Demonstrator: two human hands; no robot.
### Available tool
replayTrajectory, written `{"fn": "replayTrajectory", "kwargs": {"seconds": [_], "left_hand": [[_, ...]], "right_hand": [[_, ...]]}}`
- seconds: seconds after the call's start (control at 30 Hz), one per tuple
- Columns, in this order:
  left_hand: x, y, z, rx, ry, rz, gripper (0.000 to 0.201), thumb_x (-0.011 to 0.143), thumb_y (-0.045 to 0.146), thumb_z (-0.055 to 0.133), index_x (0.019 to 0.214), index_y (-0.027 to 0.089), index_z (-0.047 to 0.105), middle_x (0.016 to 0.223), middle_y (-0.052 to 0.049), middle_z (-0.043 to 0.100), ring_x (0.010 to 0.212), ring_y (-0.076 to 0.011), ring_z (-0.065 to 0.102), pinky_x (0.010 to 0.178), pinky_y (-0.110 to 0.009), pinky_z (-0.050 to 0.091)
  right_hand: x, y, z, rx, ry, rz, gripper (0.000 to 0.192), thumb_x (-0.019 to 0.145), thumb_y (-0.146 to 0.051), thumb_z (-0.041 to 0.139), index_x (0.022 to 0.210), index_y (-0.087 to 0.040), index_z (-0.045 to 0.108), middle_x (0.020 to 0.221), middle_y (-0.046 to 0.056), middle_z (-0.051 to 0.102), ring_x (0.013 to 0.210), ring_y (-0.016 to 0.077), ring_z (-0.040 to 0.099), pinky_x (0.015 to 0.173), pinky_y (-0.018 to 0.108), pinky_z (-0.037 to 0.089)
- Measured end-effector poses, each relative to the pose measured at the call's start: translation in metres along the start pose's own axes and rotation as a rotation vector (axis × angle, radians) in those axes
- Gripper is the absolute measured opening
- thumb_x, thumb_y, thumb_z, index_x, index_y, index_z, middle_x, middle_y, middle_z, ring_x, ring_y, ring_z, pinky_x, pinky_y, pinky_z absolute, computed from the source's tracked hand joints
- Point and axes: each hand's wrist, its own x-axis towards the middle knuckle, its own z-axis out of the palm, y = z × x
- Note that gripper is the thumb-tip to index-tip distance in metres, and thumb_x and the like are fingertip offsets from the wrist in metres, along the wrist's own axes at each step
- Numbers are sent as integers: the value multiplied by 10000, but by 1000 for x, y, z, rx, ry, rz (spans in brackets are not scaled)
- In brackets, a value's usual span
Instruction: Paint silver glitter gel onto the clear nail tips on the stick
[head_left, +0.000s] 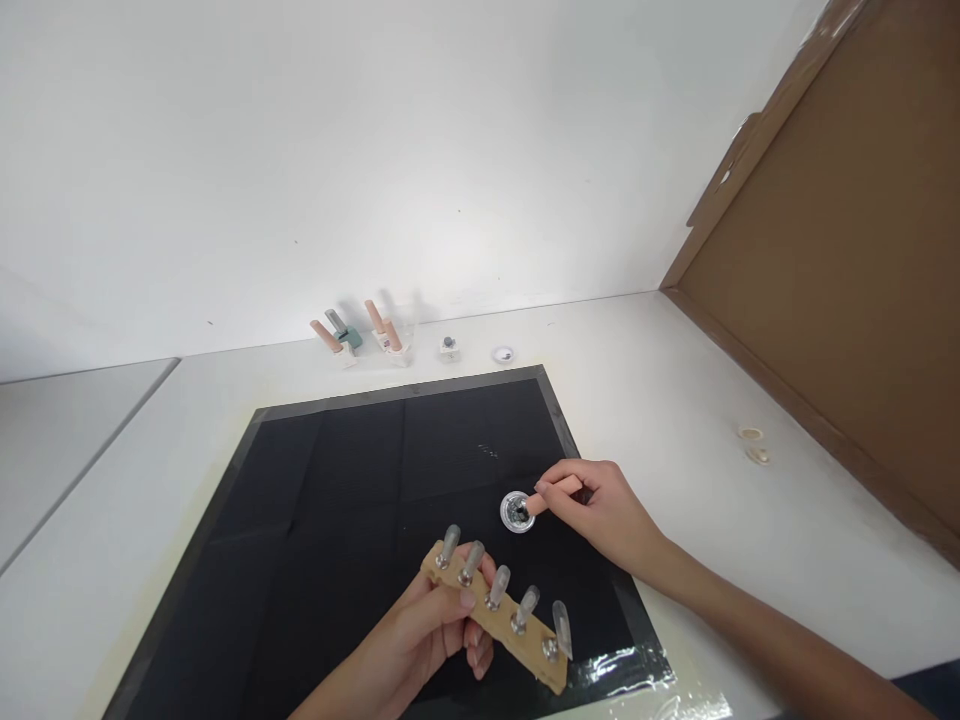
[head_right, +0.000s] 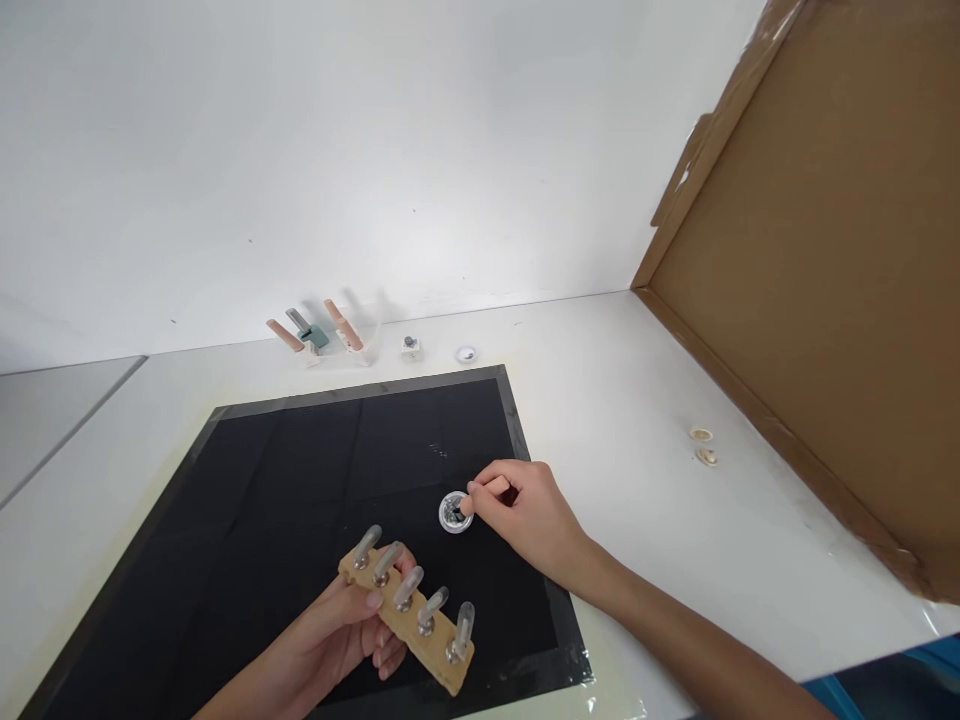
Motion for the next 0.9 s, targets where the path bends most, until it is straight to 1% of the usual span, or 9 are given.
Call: {"fn": "replayTrajectory", "kwargs": {"seconds": [0.1, 0.23, 0.57, 0.63, 0.77, 0.9], "left_hand": [[0, -1, -1, 2, -4, 6, 163, 763, 259, 655, 896, 164, 650, 551, 21, 528, 513, -108, 514, 545, -258, 418], [0, 1, -1, -5, -3, 1, 162, 758, 254, 660, 894, 167, 650, 557, 19, 529, 520, -109, 515, 551, -260, 421], [2, 3, 1, -32, -2, -12, 154, 738, 235, 656, 871, 158, 647, 544, 28, 502, 506, -96, 471, 539, -246, 410], [2, 2, 0, -35, -1, -12, 151, 742, 228, 649, 878, 162, 646, 551, 26, 507, 507, -97, 471, 540, -247, 407], [2, 1, -1, -43, -5, -1, 142, 750, 212, 633, 881, 159, 650, 552, 22, 508, 513, -100, 472, 544, -251, 402], [1, 2, 0, -59, -9, -7, 174, 745, 184, 618, 914, 155, 652, 559, 20, 504, 522, -104, 477, 553, -258, 406]], "right_hand": [[0, 2, 0, 21, 3, 40, 241, 841, -251, 531, 669, -171, 680, 608, 21, 706, 461, 117, 439, 447, 240, 326], [1, 3, -1, 26, 21, 71, 264, 841, -265, 529, 644, -169, 674, 593, 21, 697, 460, 117, 435, 433, 235, 307], [1, 2, -5, 38, 46, 43, 284, 833, -249, 518, 586, -175, 637, 546, 3, 657, 440, 104, 402, 417, 218, 316], [1, 1, -5, 34, 52, 35, 284, 833, -254, 513, 588, -173, 631, 549, 7, 658, 449, 108, 415, 419, 219, 327], [2, -1, -7, 24, 81, 20, 272, 822, -262, 519, 587, -174, 624, 547, 11, 651, 498, 128, 484, 457, 228, 372], [2, -5, -10, 65, 111, 38, 234, 804, -277, 537, 615, -176, 629, 559, 13, 630, 527, 137, 495, 482, 243, 382]]}}
